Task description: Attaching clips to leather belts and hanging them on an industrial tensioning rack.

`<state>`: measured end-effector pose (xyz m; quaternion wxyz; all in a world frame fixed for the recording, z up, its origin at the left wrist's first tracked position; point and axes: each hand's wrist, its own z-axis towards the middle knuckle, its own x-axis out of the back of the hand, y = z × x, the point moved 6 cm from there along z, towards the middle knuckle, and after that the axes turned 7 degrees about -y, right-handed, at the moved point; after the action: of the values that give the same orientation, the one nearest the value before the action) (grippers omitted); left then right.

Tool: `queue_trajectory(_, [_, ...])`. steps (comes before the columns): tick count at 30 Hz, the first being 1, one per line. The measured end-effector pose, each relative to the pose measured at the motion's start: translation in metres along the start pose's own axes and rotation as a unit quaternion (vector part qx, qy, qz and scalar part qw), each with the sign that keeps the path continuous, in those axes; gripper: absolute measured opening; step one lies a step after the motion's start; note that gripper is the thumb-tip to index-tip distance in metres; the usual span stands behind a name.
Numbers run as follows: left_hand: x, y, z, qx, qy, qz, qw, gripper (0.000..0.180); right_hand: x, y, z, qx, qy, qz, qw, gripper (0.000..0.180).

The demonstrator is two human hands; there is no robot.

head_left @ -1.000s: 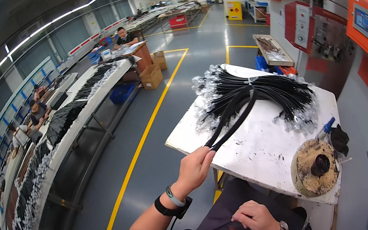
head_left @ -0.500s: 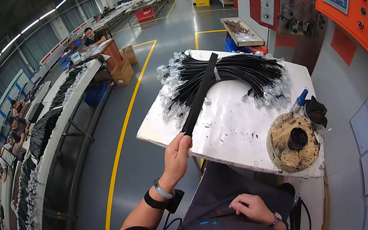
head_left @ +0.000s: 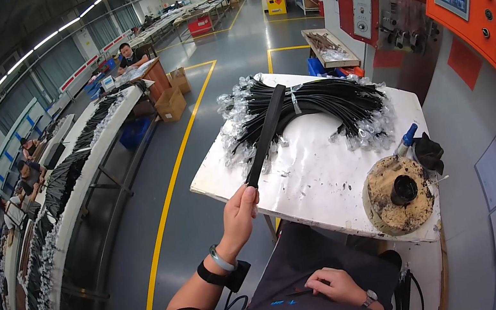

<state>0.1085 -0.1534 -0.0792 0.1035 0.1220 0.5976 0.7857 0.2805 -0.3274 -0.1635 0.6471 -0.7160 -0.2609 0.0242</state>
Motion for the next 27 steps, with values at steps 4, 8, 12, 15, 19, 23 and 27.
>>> queue_trajectory(4, [0.002, -0.001, 0.001, -0.007, 0.005, 0.011, 1.000, 0.036, 0.001, -0.001, 0.001, 0.000, -0.001, -0.012, 1.000, 0.020])
queue_trajectory(8, [0.004, -0.003, 0.001, -0.005, 0.003, 0.004, 1.000, 0.036, -0.004, 0.002, 0.004, 0.001, -0.010, -0.011, 1.000, 0.020])
queue_trajectory(12, [0.007, -0.004, 0.001, -0.010, 0.007, -0.005, 1.000, 0.036, -0.005, -0.001, 0.006, 0.002, -0.015, -0.021, 1.000, 0.020])
queue_trajectory(15, [0.011, -0.004, 0.003, -0.008, 0.013, -0.009, 1.000, 0.036, -0.005, -0.002, 0.007, 0.002, -0.018, -0.027, 0.999, 0.020])
queue_trajectory(19, [0.013, -0.006, 0.003, -0.007, 0.015, -0.034, 0.999, 0.036, -0.005, -0.003, 0.008, -0.011, -0.013, -0.033, 0.999, 0.021])
queue_trajectory(23, [0.017, -0.011, 0.003, 0.004, 0.017, -0.049, 0.999, 0.036, -0.007, 0.000, 0.010, -0.011, -0.015, -0.032, 0.999, 0.021])
queue_trajectory(27, [0.016, -0.010, 0.001, 0.019, 0.007, -0.106, 0.994, 0.036, -0.008, -0.002, 0.010, -0.013, -0.018, -0.034, 0.999, 0.021])
